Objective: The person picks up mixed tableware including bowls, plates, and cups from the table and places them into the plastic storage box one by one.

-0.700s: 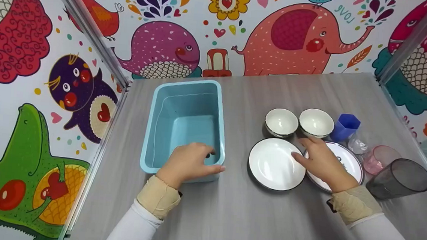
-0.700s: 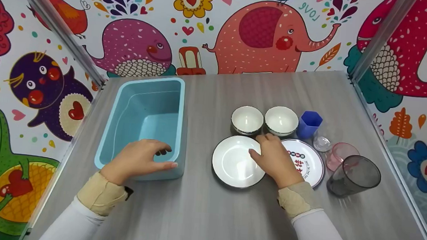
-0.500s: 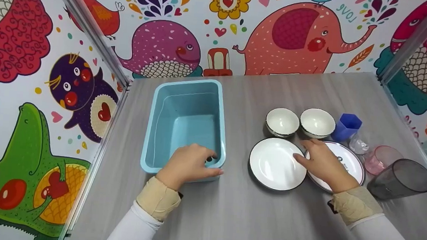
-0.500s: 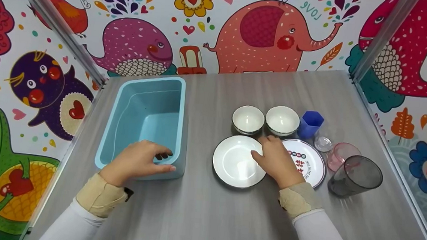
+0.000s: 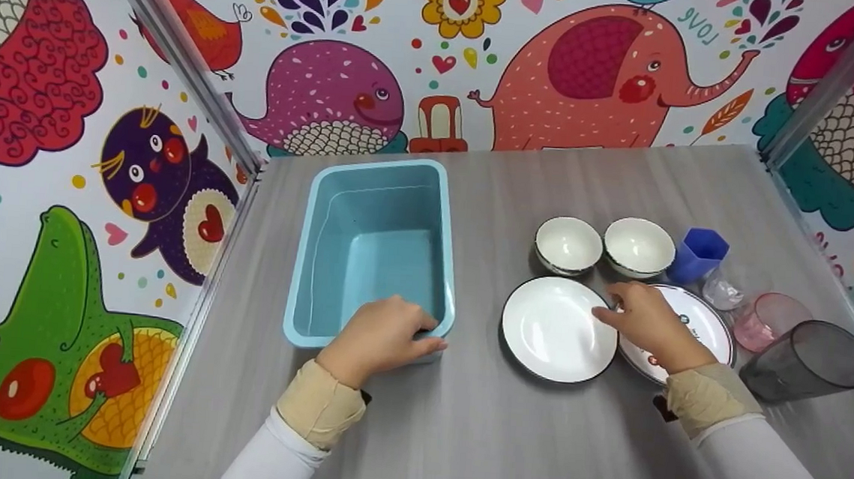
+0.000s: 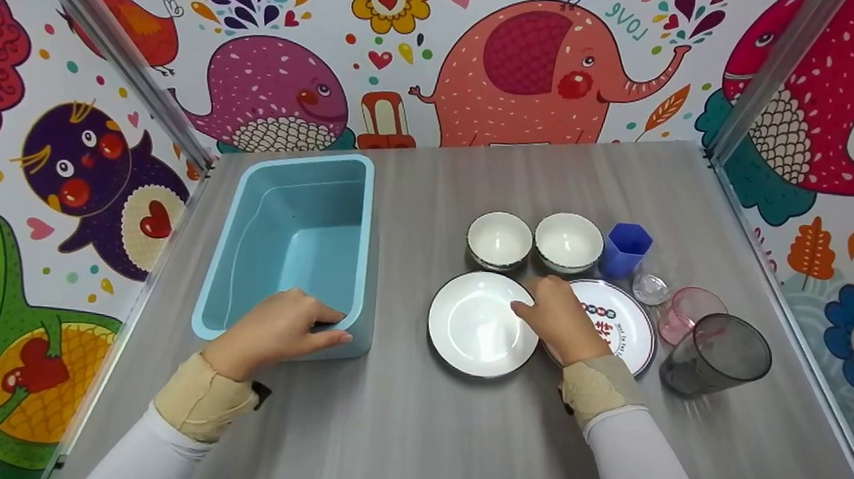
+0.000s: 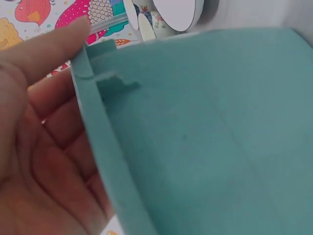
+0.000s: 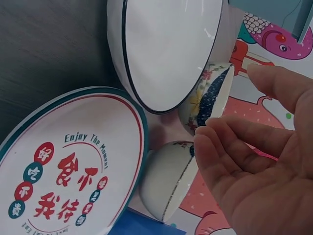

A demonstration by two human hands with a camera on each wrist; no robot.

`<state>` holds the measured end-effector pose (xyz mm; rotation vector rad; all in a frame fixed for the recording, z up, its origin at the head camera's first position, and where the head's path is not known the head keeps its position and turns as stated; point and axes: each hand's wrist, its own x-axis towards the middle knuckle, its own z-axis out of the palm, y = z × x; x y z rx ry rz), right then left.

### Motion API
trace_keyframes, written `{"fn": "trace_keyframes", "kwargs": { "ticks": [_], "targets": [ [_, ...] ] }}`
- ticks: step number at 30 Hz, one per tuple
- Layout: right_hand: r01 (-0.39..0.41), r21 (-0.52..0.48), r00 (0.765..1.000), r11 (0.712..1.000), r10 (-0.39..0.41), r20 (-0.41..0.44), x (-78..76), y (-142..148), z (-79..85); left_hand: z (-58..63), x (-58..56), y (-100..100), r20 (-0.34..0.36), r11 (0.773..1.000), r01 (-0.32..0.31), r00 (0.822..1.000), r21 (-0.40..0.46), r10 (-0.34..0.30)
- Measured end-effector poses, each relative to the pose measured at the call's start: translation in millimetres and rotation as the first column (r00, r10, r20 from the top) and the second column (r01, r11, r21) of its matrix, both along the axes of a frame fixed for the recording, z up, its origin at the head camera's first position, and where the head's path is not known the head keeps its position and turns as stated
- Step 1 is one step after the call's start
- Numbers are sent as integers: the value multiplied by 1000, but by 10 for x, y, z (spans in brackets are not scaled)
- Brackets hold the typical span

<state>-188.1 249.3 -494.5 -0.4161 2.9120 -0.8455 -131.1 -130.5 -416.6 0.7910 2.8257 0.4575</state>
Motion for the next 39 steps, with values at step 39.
{"fn": "trace_keyframes", "kwargs": {
  "ticks": [39],
  "targets": [
    [117,-77,987,990,-107,119,-338,-79,-215,-54,35,11,25,996,-79,997,36,78]
  ]
}}
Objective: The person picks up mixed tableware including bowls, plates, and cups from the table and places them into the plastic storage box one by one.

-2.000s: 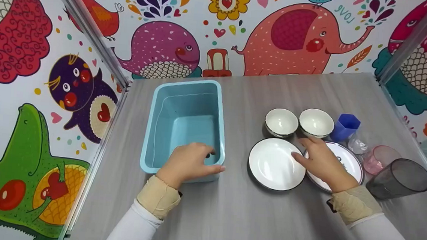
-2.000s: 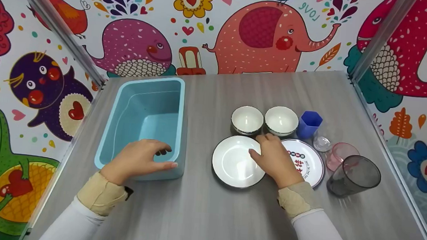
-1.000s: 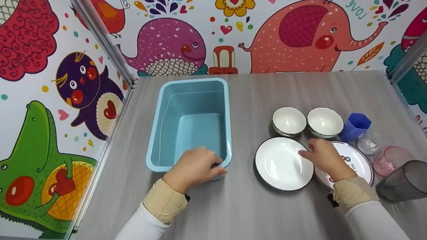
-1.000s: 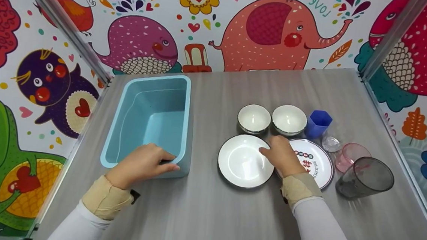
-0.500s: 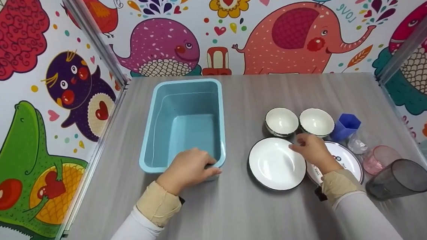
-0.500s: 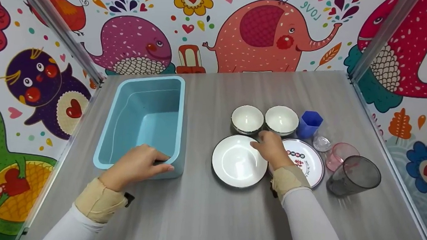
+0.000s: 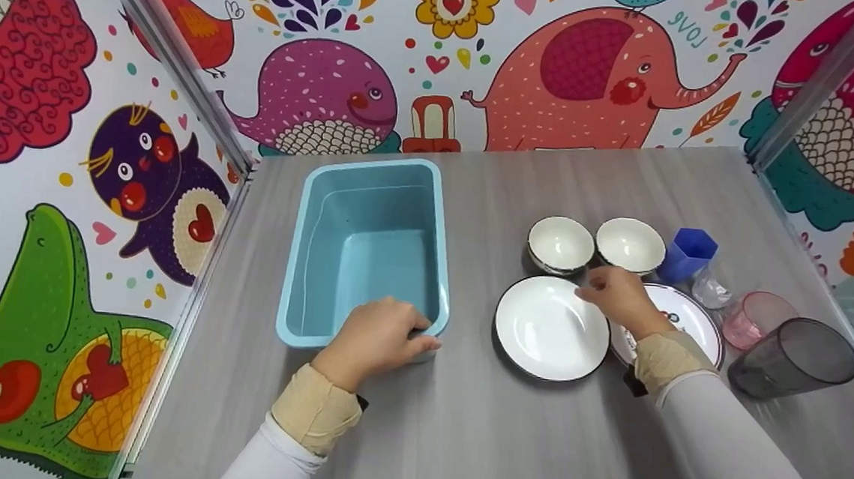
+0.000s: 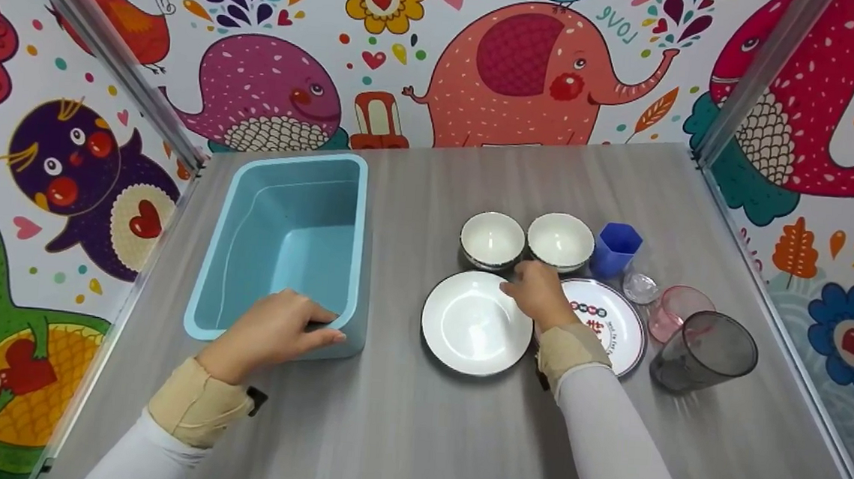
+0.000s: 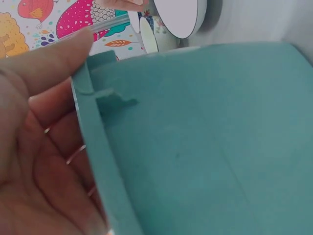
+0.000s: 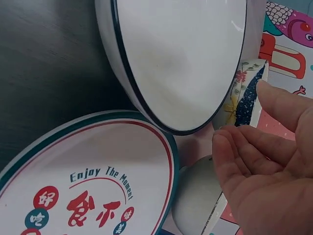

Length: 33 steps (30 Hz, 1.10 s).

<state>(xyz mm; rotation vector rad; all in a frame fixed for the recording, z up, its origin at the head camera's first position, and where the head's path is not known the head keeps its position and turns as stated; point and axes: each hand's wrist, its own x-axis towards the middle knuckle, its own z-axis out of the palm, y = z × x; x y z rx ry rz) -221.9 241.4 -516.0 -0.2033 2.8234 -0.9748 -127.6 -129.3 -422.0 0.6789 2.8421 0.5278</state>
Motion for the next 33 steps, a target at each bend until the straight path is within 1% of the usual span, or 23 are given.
{"fn": "trace_keyframes", "kwargs": {
  "ticks": [5,9,13,19,21,25,28,31,33],
  "targets": [
    [-1,-15,1000,1000,0,-27,-24,-38,-78,-9,36,-21,17,1000,-21,1000,8,21],
    [-13,-22,999,1000,12,-34,-24,-61,-146,-16,56,-22,8,1000,-29,1000,1,29],
    [-12,-8,1000,1000,12,-18,-8,-60,-205,-26,66,-4,-8,1000,-25,1000,1,25],
    [-31,12,999,999,30,20,20,-63,-307,-53,94,9,19,999,-34,999,11,34],
    [-33,25,999,999,32,27,16,-54,-331,-59,89,13,16,999,-33,999,12,33],
    [-30,70,999,997,28,30,-18,-39,-339,-56,67,27,-2,1000,-15,1000,7,15],
    [-17,78,999,997,15,33,-60,-46,-327,-44,54,33,-8,1000,-5,1000,0,5],
    [-4,64,1000,998,3,17,-110,-73,-311,-28,42,32,-11,1000,-6,1000,-2,6],
    [0,63,1000,998,1,-13,-136,-92,-306,-20,35,28,-16,1000,-11,1000,-5,11]
  ]
}}
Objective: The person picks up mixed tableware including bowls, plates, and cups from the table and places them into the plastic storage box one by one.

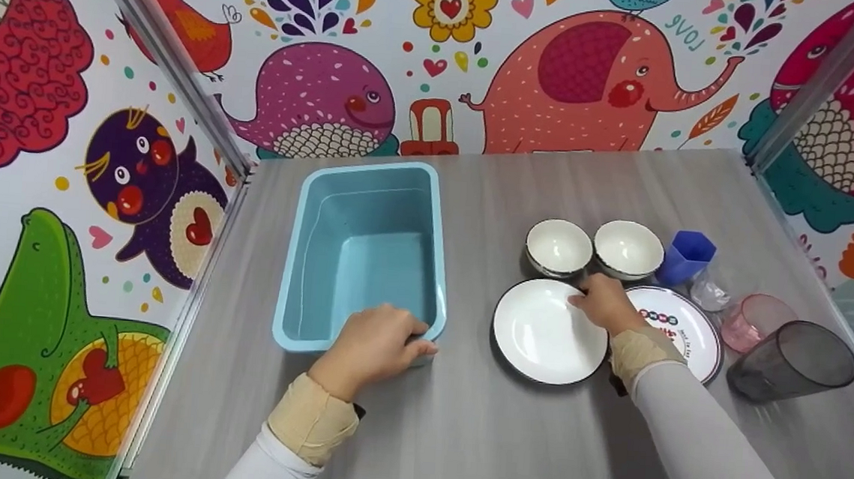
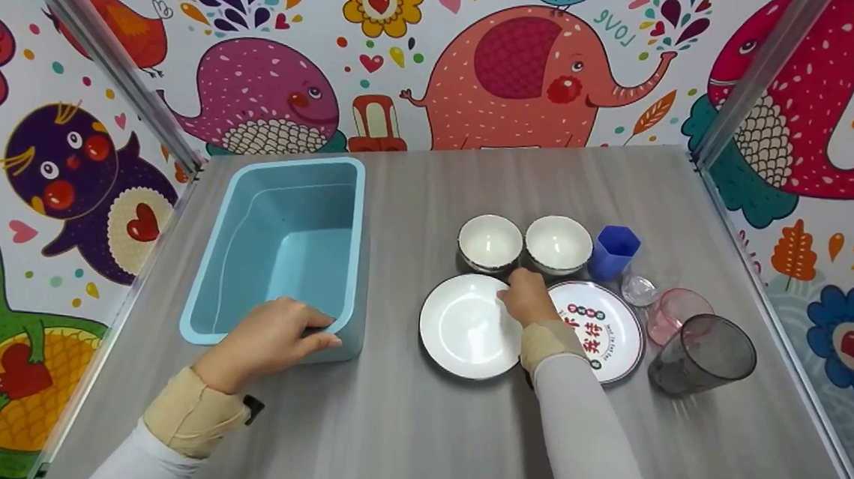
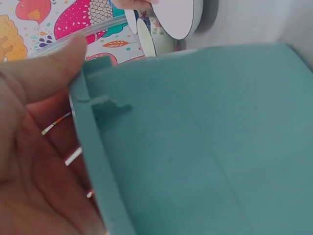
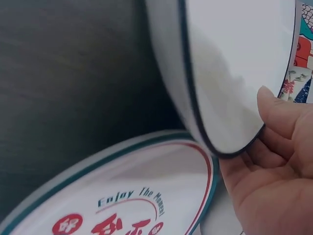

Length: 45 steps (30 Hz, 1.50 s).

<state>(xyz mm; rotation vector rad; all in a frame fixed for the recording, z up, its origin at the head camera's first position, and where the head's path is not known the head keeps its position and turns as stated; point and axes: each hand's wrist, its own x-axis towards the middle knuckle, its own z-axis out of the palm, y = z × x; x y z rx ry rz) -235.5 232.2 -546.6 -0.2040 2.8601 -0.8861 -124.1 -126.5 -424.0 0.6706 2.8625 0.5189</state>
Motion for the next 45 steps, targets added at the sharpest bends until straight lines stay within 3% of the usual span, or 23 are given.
{"fn": "trace_keyframes", "kwargs": {
  "ticks": [11,25,34,45],
  "targets": [
    [-2,7,995,1000,3,-97,-11,-12,-11,-25,16,-20,-30,1000,-5,1000,5,5],
    [-27,27,1000,999,27,-3,-19,35,72,-18,25,-10,-9,1000,-15,1000,11,15],
    [-60,-19,998,998,59,-24,4,116,83,-17,13,4,9,1000,-17,1000,19,17],
    [-39,-114,998,993,43,38,-6,152,89,-22,11,-12,-2,1000,-16,1000,2,16]
  ]
}}
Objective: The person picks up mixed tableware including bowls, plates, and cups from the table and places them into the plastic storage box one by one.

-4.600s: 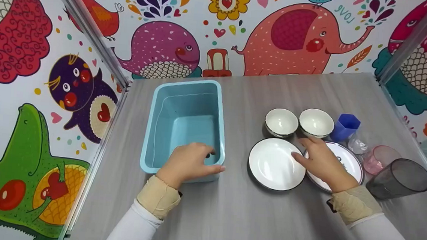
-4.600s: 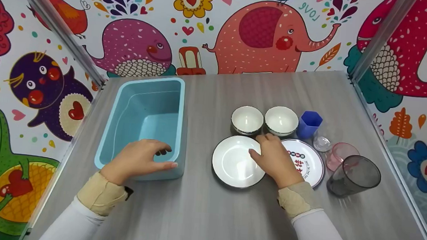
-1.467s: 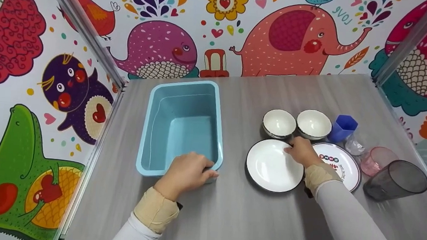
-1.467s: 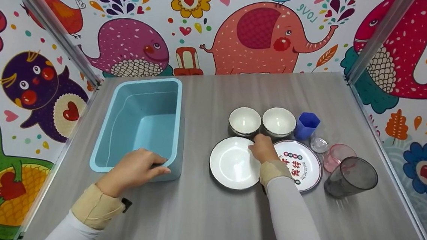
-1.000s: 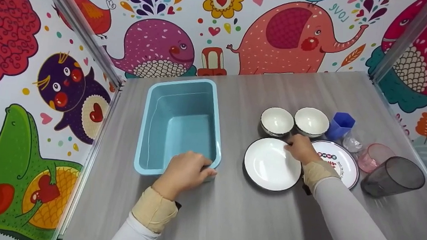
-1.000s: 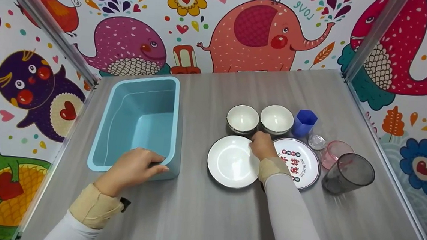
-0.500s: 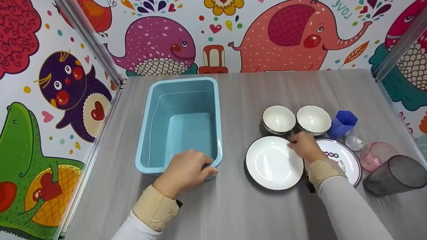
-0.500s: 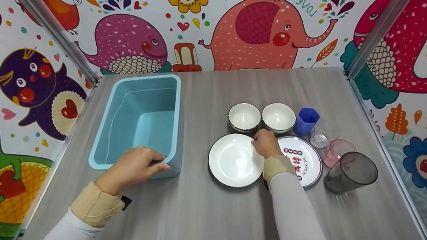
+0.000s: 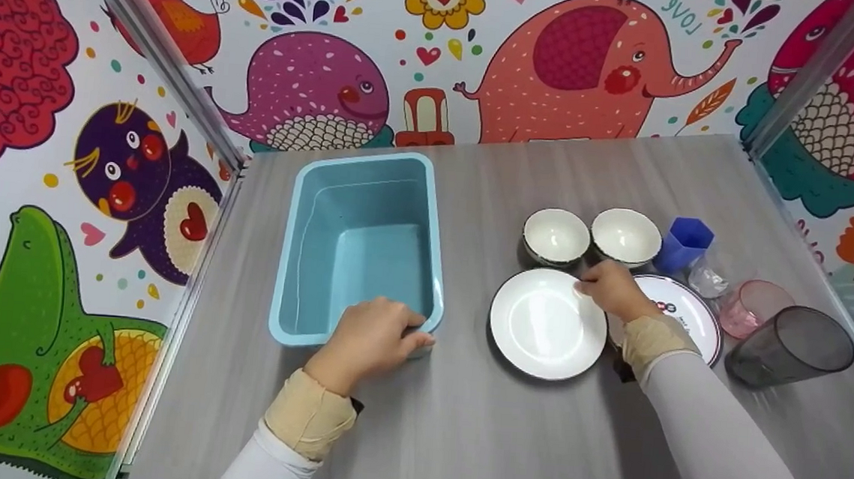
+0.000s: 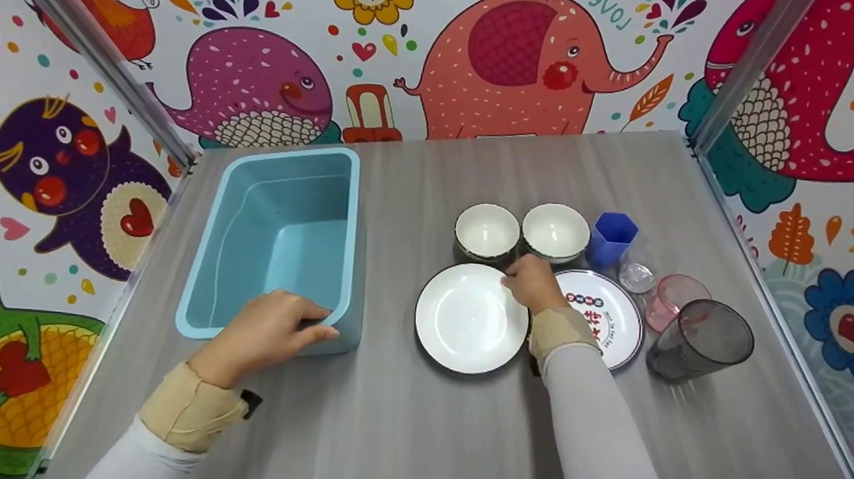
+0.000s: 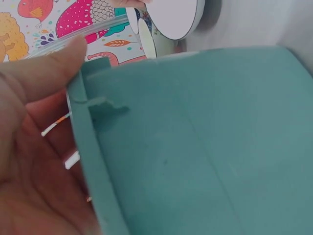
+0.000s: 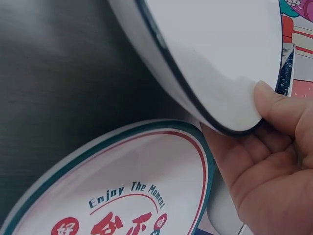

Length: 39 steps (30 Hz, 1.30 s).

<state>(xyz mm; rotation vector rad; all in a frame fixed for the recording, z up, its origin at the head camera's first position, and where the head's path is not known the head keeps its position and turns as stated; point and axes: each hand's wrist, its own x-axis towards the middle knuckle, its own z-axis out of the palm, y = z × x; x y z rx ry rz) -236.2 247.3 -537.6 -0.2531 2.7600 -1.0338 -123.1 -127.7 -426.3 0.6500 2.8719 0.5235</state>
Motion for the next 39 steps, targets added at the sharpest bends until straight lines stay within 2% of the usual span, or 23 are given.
{"fn": "trace_keyframes", "kwargs": {
  "ticks": [7,16,22,32,39],
  "targets": [
    [15,-49,1000,999,-15,18,39,7,34,6,-2,-2,-15,1000,4,1000,0,-4],
    [38,-23,995,999,-36,90,52,-6,90,15,-13,-15,4,1000,11,1000,12,-11],
    [30,-13,994,999,-28,103,58,-1,112,20,-17,-21,13,1000,19,1000,15,-19],
    [57,-91,989,994,-43,143,90,-15,268,23,-25,-17,-35,998,64,997,-18,-65],
    [68,-66,991,995,-60,119,79,-42,358,34,-21,-18,-40,998,54,998,-18,-55]
  ]
}}
